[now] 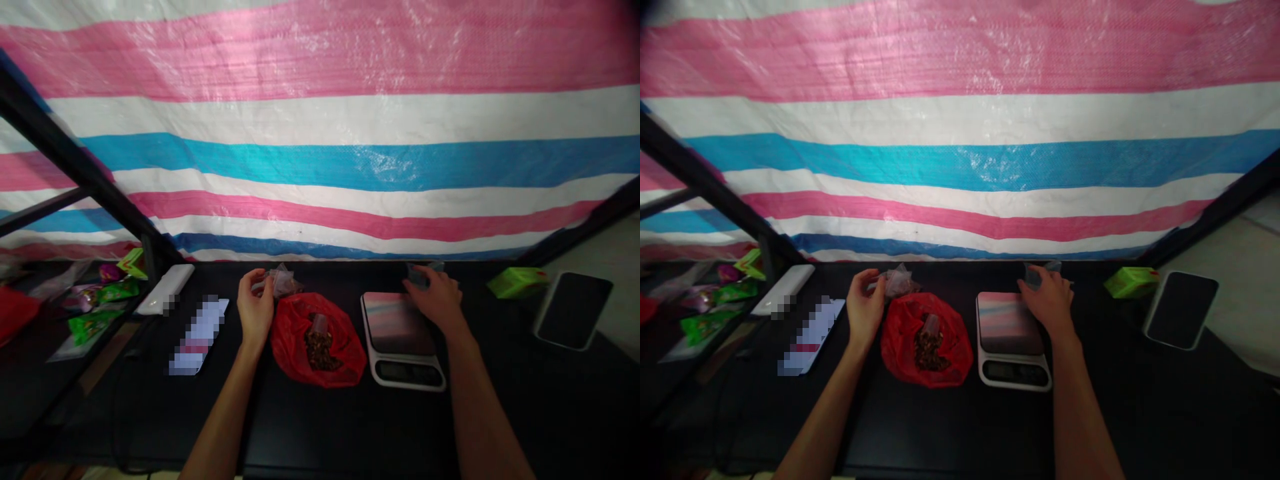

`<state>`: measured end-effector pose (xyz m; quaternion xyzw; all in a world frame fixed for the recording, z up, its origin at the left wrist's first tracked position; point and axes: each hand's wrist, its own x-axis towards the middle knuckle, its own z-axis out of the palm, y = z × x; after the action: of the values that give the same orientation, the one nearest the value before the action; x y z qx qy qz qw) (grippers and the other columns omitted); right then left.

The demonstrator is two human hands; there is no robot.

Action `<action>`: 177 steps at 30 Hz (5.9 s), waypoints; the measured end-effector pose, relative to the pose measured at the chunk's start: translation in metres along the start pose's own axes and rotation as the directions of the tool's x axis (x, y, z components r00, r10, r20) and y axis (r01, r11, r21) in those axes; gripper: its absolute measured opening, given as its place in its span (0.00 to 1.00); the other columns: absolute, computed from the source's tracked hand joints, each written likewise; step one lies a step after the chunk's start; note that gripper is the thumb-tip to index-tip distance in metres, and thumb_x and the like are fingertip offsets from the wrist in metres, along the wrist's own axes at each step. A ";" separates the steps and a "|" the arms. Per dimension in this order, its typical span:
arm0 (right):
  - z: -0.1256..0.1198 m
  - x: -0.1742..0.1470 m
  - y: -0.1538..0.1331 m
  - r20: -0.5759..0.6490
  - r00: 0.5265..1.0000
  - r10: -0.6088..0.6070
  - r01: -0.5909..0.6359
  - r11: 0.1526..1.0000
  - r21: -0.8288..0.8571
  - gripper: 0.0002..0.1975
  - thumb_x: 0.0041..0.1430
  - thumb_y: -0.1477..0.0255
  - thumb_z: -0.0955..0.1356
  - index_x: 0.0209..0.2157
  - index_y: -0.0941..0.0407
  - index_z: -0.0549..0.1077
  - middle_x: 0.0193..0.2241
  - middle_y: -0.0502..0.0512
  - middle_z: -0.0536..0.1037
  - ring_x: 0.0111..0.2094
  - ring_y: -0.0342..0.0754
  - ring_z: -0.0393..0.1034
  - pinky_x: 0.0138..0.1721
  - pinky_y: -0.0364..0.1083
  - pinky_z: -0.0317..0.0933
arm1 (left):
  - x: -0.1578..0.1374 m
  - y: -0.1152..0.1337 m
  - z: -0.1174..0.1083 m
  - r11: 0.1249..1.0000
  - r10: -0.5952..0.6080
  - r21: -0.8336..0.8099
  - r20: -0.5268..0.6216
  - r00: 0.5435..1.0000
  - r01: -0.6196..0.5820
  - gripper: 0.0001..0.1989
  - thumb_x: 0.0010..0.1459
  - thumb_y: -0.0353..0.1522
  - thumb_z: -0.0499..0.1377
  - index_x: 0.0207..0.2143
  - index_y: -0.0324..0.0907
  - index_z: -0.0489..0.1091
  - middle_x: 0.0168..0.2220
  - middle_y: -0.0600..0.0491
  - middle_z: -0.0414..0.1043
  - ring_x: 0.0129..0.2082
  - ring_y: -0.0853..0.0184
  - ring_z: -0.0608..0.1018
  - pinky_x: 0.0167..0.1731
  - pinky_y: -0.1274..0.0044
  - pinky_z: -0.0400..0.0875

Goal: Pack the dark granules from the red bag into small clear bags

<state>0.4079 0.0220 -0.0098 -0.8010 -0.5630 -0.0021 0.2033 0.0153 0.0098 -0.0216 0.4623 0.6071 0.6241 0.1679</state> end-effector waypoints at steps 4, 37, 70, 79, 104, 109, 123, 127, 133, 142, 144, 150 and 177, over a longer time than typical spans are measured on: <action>0.006 0.001 0.005 0.021 0.999 0.036 -0.036 0.999 -0.026 0.27 0.59 0.60 0.70 0.59 0.50 0.73 0.51 0.66 0.75 0.52 0.68 0.70 0.49 0.60 0.63 | -0.002 0.007 -0.003 0.988 0.124 0.092 -0.032 0.992 -0.121 0.07 0.63 0.34 0.60 0.41 0.41 0.73 0.41 0.50 0.73 0.41 0.65 0.76 0.39 0.75 0.73; 0.006 -0.103 -0.127 -0.203 0.676 -0.709 0.602 0.372 0.707 0.13 0.70 0.75 0.65 0.52 0.49 0.74 0.44 0.54 0.78 0.46 0.48 0.75 0.48 0.47 0.70 | -0.036 0.042 0.004 0.985 0.121 -0.175 0.714 0.689 0.008 0.23 0.62 0.35 0.65 0.58 0.46 0.70 0.56 0.48 0.76 0.56 0.58 0.77 0.60 0.65 0.68; -0.002 -0.100 -0.125 -0.044 0.764 -0.644 0.459 0.495 0.738 0.05 0.67 0.72 0.68 0.41 0.50 0.77 0.35 0.51 0.74 0.36 0.47 0.71 0.39 0.46 0.64 | -0.043 0.042 0.006 0.984 0.080 -0.158 0.798 0.597 0.080 0.26 0.56 0.33 0.70 0.56 0.46 0.70 0.56 0.49 0.74 0.57 0.59 0.75 0.62 0.67 0.66; -0.001 -0.091 -0.122 -0.139 0.857 -0.496 0.429 0.536 0.727 0.07 0.70 0.68 0.65 0.36 0.53 0.72 0.27 0.47 0.63 0.28 0.44 0.60 0.30 0.45 0.55 | -0.043 0.039 0.005 0.987 0.138 -0.159 0.800 0.584 -0.016 0.26 0.67 0.31 0.57 0.66 0.50 0.60 0.67 0.49 0.64 0.68 0.61 0.65 0.70 0.65 0.56; 0.012 -0.090 -0.116 0.058 0.652 -0.756 0.691 0.623 0.367 0.27 0.47 0.89 0.64 0.45 0.51 0.77 0.52 0.56 0.75 0.53 0.58 0.60 0.53 0.56 0.53 | -0.026 0.040 -0.005 0.971 0.125 -0.238 0.590 0.797 0.024 0.19 0.64 0.35 0.60 0.57 0.43 0.67 0.39 0.52 0.74 0.40 0.64 0.76 0.46 0.72 0.70; 0.012 -0.084 -0.110 0.014 0.688 -0.725 0.673 0.646 0.360 0.28 0.45 0.89 0.65 0.45 0.50 0.78 0.52 0.56 0.75 0.55 0.59 0.60 0.55 0.59 0.52 | -0.029 0.035 -0.003 0.965 0.260 -0.132 0.541 0.800 -0.225 0.18 0.61 0.29 0.59 0.54 0.42 0.69 0.36 0.53 0.71 0.36 0.66 0.74 0.42 0.74 0.69; -0.001 -0.103 -0.126 0.129 0.462 -0.877 0.687 0.446 0.574 0.32 0.43 0.86 0.65 0.51 0.53 0.75 0.50 0.55 0.80 0.55 0.55 0.68 0.59 0.56 0.53 | -0.146 0.073 -0.046 0.939 -0.002 0.313 0.422 0.906 -0.144 0.22 0.63 0.32 0.58 0.59 0.48 0.66 0.50 0.45 0.76 0.46 0.53 0.80 0.45 0.64 0.73; 0.002 -0.099 -0.120 0.172 0.469 -0.866 0.685 0.480 0.548 0.30 0.44 0.85 0.65 0.50 0.52 0.78 0.50 0.55 0.79 0.55 0.54 0.67 0.57 0.55 0.55 | -0.200 0.052 -0.040 0.937 -0.136 0.345 0.483 0.865 -0.046 0.21 0.65 0.33 0.57 0.60 0.48 0.66 0.53 0.43 0.76 0.47 0.51 0.81 0.42 0.65 0.74; -0.001 -0.099 -0.116 0.249 0.458 -0.853 0.651 0.513 0.559 0.27 0.46 0.84 0.66 0.47 0.52 0.81 0.48 0.56 0.77 0.51 0.53 0.70 0.56 0.53 0.59 | -0.202 0.048 -0.029 0.927 -0.177 0.375 0.481 0.859 -0.020 0.25 0.62 0.33 0.58 0.62 0.45 0.67 0.55 0.39 0.73 0.52 0.49 0.78 0.48 0.62 0.73; -0.012 -0.097 -0.116 0.367 0.405 -0.837 0.523 0.541 0.659 0.28 0.53 0.80 0.66 0.56 0.51 0.77 0.49 0.55 0.80 0.50 0.51 0.74 0.56 0.47 0.63 | -0.188 0.064 -0.024 0.966 -0.255 0.143 0.414 0.874 0.214 0.18 0.63 0.33 0.58 0.55 0.44 0.73 0.55 0.44 0.74 0.55 0.57 0.78 0.57 0.64 0.72; -0.015 -0.095 -0.115 0.370 0.418 -0.830 0.509 0.551 0.661 0.28 0.53 0.80 0.65 0.55 0.51 0.77 0.49 0.54 0.80 0.51 0.50 0.74 0.56 0.47 0.62 | -0.189 0.064 -0.027 0.958 -0.287 0.119 0.362 0.887 0.262 0.17 0.62 0.34 0.59 0.54 0.44 0.74 0.54 0.44 0.75 0.53 0.57 0.79 0.56 0.65 0.73; -0.022 -0.095 -0.113 0.394 0.481 -0.783 0.504 0.615 0.606 0.23 0.54 0.80 0.65 0.49 0.50 0.79 0.48 0.51 0.81 0.45 0.48 0.76 0.46 0.44 0.64 | -0.187 0.065 -0.031 0.932 -0.359 0.065 0.312 0.880 0.357 0.17 0.59 0.35 0.62 0.51 0.44 0.77 0.53 0.44 0.77 0.54 0.55 0.79 0.57 0.64 0.73; 0.001 -0.107 -0.120 0.408 0.483 -0.775 0.609 0.632 0.479 0.15 0.63 0.65 0.72 0.51 0.47 0.74 0.49 0.50 0.79 0.44 0.52 0.78 0.42 0.46 0.63 | -0.183 0.046 -0.033 0.866 -0.467 -0.073 0.240 0.851 0.495 0.19 0.55 0.40 0.66 0.46 0.41 0.74 0.46 0.45 0.78 0.46 0.57 0.81 0.49 0.68 0.76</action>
<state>0.2602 -0.0398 0.0033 -0.4251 -0.8668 0.2364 0.1093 0.1000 -0.1608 -0.0429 0.3476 0.6391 0.5474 0.4136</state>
